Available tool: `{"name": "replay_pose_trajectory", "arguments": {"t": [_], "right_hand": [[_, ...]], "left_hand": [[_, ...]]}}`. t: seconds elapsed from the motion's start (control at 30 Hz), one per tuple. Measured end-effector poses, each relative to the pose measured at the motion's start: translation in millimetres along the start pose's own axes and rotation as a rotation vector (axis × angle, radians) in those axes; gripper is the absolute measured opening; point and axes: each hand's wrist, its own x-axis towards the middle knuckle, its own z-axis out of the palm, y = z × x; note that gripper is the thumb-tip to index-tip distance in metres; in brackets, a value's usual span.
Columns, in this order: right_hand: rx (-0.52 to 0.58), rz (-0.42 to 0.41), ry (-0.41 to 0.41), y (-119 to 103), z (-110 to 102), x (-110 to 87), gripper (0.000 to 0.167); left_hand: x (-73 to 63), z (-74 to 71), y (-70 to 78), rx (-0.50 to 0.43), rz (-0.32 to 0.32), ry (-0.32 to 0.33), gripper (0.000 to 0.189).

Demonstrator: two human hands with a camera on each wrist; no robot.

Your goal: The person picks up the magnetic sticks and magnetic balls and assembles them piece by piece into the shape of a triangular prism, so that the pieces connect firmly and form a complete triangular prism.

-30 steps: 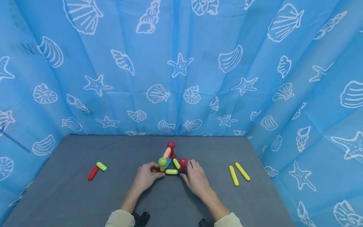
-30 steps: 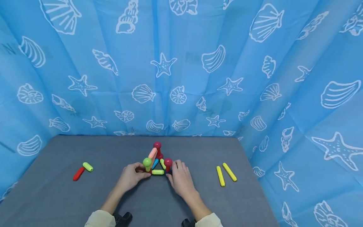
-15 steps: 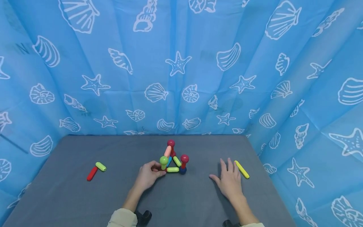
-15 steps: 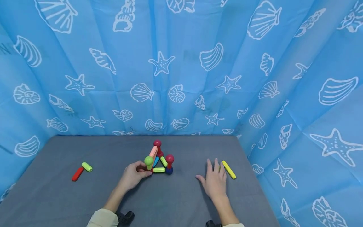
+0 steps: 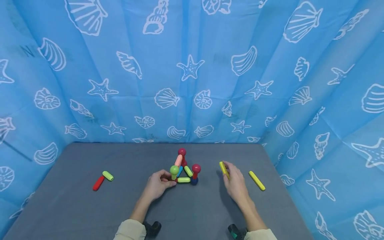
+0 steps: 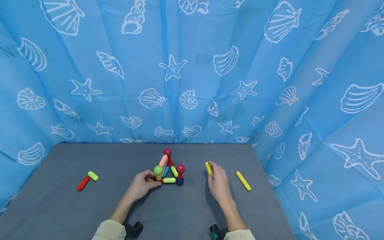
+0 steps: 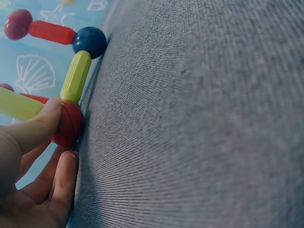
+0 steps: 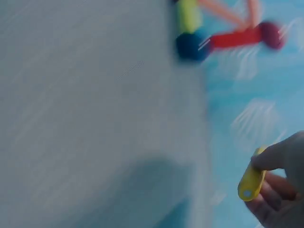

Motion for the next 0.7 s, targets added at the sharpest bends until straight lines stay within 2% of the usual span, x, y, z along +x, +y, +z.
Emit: {"name": "replay_pose_trajectory", "arguments": {"t": [0.23, 0.33, 0.43, 0.57, 0.7], "right_hand": [[0.338, -0.145, 0.07, -75.0, -10.9, 43.0, 0.049], [0.463, -0.199, 0.062, -94.5, -5.4, 52.6, 0.044], [0.558, -0.227, 0.008, -103.8, 6.6, 55.9, 0.038], [0.553, -0.22, -0.102, -105.9, 25.1, 54.6, 0.03], [0.373, -0.206, -0.187, -102.6, 37.9, 49.7, 0.026]], "left_hand": [[-0.2, 0.7, 0.4, 0.001, -0.003, 0.008, 0.026], [0.0, 0.8, -0.1, 0.006, 0.001, 0.015, 0.026], [-0.1, 1.6, -0.7, 0.005, -0.006, 0.013, 0.025], [-0.3, 1.8, -0.8, -0.003, -0.02, 0.009, 0.025], [0.6, 1.5, -0.4, -0.003, -0.017, 0.006, 0.024]]}}
